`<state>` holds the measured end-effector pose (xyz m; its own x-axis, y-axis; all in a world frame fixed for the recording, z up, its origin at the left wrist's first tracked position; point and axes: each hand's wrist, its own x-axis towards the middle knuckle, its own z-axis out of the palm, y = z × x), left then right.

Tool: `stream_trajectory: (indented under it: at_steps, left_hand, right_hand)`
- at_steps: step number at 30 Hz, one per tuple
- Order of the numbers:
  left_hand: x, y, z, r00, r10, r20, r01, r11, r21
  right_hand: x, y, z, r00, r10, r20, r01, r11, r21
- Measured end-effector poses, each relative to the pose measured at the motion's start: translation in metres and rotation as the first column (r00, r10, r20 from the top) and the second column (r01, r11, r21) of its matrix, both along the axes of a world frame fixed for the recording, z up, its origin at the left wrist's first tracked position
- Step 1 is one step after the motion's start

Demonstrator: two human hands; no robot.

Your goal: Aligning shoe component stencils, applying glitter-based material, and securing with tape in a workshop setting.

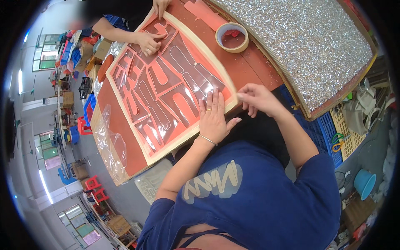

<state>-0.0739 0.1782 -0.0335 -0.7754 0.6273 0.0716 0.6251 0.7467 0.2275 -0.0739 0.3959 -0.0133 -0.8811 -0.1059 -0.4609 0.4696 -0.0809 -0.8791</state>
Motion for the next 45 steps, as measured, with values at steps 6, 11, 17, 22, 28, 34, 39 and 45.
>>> stream_trajectory:
  at_steps: [6,11,17,22,28,34,39,45]
  left_hand:
    - [0.0,0.003,0.004,0.999,0.033,0.008,-0.033,0.998,0.048]
    - [-0.002,0.006,0.013,0.996,0.074,0.044,-0.077,0.994,0.075]
    - [-0.007,0.01,0.023,0.996,0.086,-0.001,-0.086,0.996,-0.012]
    - [-0.027,-0.001,0.023,0.998,0.01,0.065,-0.017,0.994,0.105]
    - [-0.046,0.009,0.028,0.993,0.093,0.074,-0.107,0.97,0.22]
    - [-0.021,0.02,0.014,0.967,0.22,-0.125,-0.152,0.9,0.408]
    - [-0.023,-0.004,0.014,0.954,0.296,-0.055,-0.186,0.724,0.664]
    - [-0.021,-0.043,0.021,0.863,0.377,0.336,-0.472,0.368,0.801]
  right_hand:
    - [-0.026,-0.016,0.008,0.974,-0.015,-0.225,0.098,0.928,0.358]
    - [-0.044,-0.047,0.005,0.872,0.2,-0.448,0.177,0.723,0.668]
    - [-0.058,-0.051,0.012,0.858,0.259,-0.444,0.209,0.613,0.762]
    - [-0.057,-0.044,0.019,0.94,0.306,-0.149,-0.019,0.484,0.875]
    - [-0.046,-0.046,0.013,0.907,0.236,-0.349,0.079,0.719,0.69]
    - [-0.041,-0.041,-0.003,0.945,0.066,-0.321,0.024,0.963,0.268]
    - [-0.032,-0.041,-0.011,0.879,0.254,-0.405,-0.045,0.888,0.458]
    - [-0.043,-0.054,-0.007,0.751,0.401,-0.525,0.062,0.749,0.66]
